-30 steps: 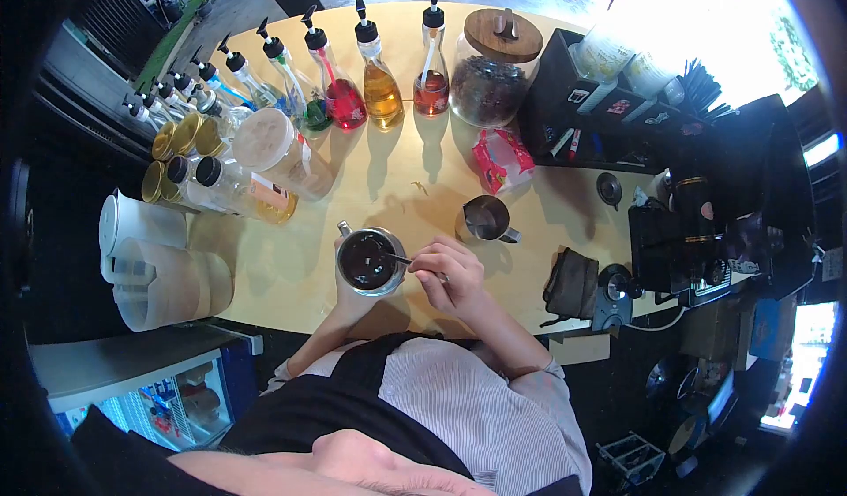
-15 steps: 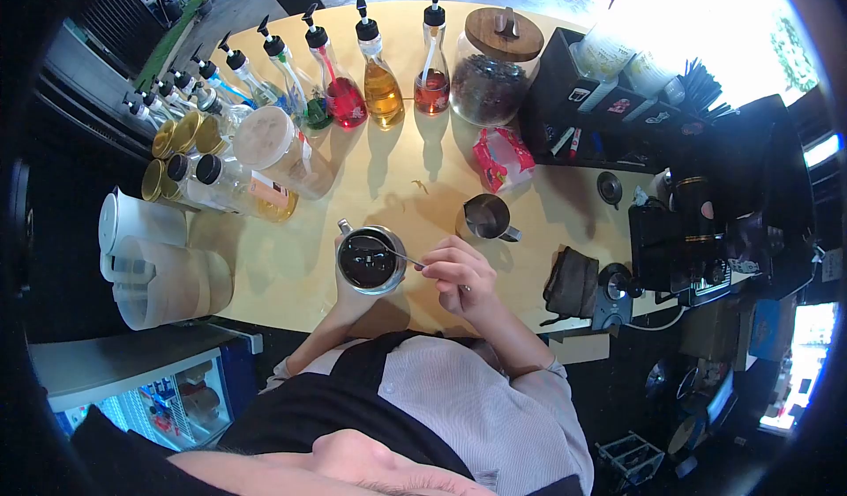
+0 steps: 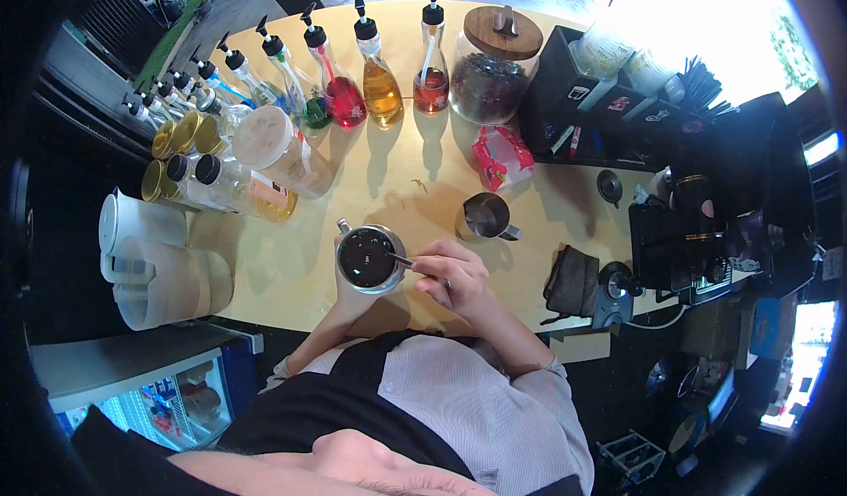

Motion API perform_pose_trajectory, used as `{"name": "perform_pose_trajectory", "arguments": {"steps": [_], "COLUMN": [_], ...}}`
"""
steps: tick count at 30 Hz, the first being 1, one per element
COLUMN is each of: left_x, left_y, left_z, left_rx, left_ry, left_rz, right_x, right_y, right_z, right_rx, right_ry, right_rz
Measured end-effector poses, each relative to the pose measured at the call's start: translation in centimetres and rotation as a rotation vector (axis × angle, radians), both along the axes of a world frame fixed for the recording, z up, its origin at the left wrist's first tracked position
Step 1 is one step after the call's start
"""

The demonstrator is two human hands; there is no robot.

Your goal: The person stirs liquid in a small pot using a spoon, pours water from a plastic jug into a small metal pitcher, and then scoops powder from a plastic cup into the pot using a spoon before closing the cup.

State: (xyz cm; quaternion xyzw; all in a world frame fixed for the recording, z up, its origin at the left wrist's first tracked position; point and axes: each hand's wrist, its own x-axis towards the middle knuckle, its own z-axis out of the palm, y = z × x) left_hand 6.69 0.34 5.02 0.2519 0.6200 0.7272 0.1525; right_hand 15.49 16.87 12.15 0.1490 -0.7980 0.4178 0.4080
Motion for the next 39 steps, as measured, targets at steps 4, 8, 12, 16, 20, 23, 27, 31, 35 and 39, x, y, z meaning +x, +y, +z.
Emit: {"name": "perform_pose_trajectory", "arguments": {"steps": [4,8,12,16,20,23,27,31,35,39], "left_x": [-0.1,-0.3,-0.1,-0.3,0.0,-0.2,0.0,0.0,0.1,0.0], "left_y": [0.0,0.1,0.0,-0.1,-0.1,-0.2,-0.2,-0.2,-0.1,0.0], "left_z": [0.2,0.8,-0.5,-1.5,-0.3,-1.6,-1.0,-1.2,-0.1,0.0], "left_rx": [-0.010,0.003,0.012,0.026,0.004,0.024,0.018,0.016,0.010,0.030], "left_ry": [-0.013,0.115,-0.090,-0.231,-0.086,-0.266,-0.129,-0.081,0.001,0.003], "left_rz": [-0.008,-0.002,-0.037,-0.063,-0.005,-0.042,0.011,0.018,0.017,0.008], "right_x": [0.2,0.4,0.4,0.5,0.4,0.4,0.5,0.5,0.5,0.6], "right_y": [0.0,0.1,-0.2,-0.8,-1.0,-1.2,-1.3,-1.4,-0.8,0.1], "right_z": [-0.6,-0.5,-0.1,0.1,-0.1,-0.1,-0.2,-0.5,-0.5,-0.3], "right_rx": [-0.077,-0.121,-0.236,-0.350,-0.394,-0.409,-0.403,-0.399,-0.285,-0.086], "right_ry": [0.039,0.072,0.029,0.006,0.029,0.035,0.047,0.068,0.143,0.129], "right_rz": [0.009,0.036,0.028,0.010,0.015,0.005,-0.014,-0.033,-0.058,0.018]}}
